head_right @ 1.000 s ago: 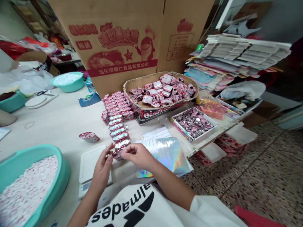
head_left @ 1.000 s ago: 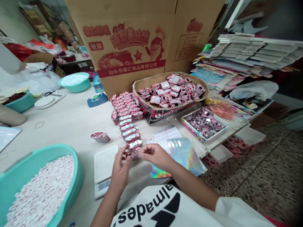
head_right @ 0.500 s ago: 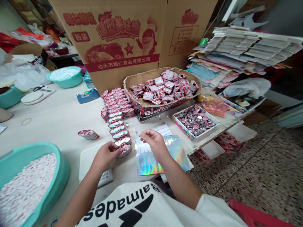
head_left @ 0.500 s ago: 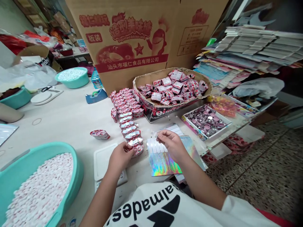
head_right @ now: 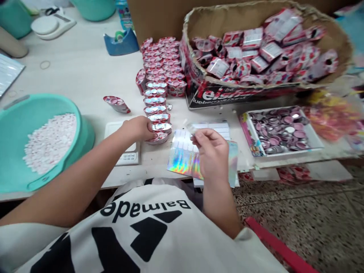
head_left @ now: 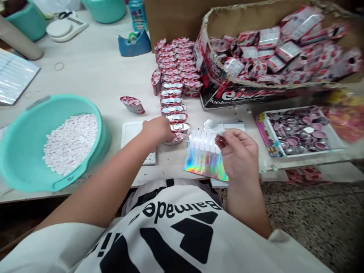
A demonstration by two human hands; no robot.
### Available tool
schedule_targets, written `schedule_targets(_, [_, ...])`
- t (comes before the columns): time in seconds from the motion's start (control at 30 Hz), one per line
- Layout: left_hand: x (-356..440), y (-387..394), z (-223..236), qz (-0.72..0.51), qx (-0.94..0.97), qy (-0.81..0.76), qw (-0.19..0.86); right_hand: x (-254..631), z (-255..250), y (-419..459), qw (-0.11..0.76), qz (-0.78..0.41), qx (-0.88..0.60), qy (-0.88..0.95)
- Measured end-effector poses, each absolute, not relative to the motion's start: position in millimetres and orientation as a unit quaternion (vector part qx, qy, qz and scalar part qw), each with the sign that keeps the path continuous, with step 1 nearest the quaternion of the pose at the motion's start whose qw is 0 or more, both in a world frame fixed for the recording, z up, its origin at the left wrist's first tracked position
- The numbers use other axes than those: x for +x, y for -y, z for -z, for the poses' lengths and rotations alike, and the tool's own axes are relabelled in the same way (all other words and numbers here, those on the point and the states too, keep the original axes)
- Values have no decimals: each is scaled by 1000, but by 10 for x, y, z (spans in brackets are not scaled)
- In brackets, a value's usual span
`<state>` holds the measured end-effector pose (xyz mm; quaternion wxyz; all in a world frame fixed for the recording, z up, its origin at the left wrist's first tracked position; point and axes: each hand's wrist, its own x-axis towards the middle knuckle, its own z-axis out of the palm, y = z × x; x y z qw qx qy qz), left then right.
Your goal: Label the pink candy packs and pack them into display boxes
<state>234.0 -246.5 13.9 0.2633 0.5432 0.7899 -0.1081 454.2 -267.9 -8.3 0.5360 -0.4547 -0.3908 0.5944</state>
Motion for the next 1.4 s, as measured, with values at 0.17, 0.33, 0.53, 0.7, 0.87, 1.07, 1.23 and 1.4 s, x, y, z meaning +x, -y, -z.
schedule_targets(0.17, [2334, 2483, -138, 74, 560, -784, 257, 4605, 96, 2580, 517, -582, -494, 386])
schedule_targets(0.33, [2219, 2599, -102, 27, 591, -764, 257, 4558, 21, 2509, 445, -641, -463, 420])
schedule_targets(0.53, [2257, 3041, -134, -293, 586, -714, 245, 4382, -100, 2673, 341, -708, -387, 482])
schedule_targets(0.7, [2160, 3301, -92, -397, 453, -618, 506, 4111, -61, 2733, 330, -729, -365, 475])
schedule_targets(0.87, [2073, 3321, 23, -403, 391, -646, 517, 4012, 0, 2689, 329, -712, -390, 483])
schedule_targets(1.07, [2077, 3292, 110, -332, 422, -756, 374, 3873, 235, 2638, 347, -517, -513, 590])
schedule_targets(1.23, [2107, 3212, 125, -255, 463, -790, 309, 3811, 390, 2571, 343, -428, -541, 637])
schedule_targets(1.4, [2121, 3159, 125, -223, 486, -801, 270, 3806, 412, 2541, 337, -404, -545, 653])
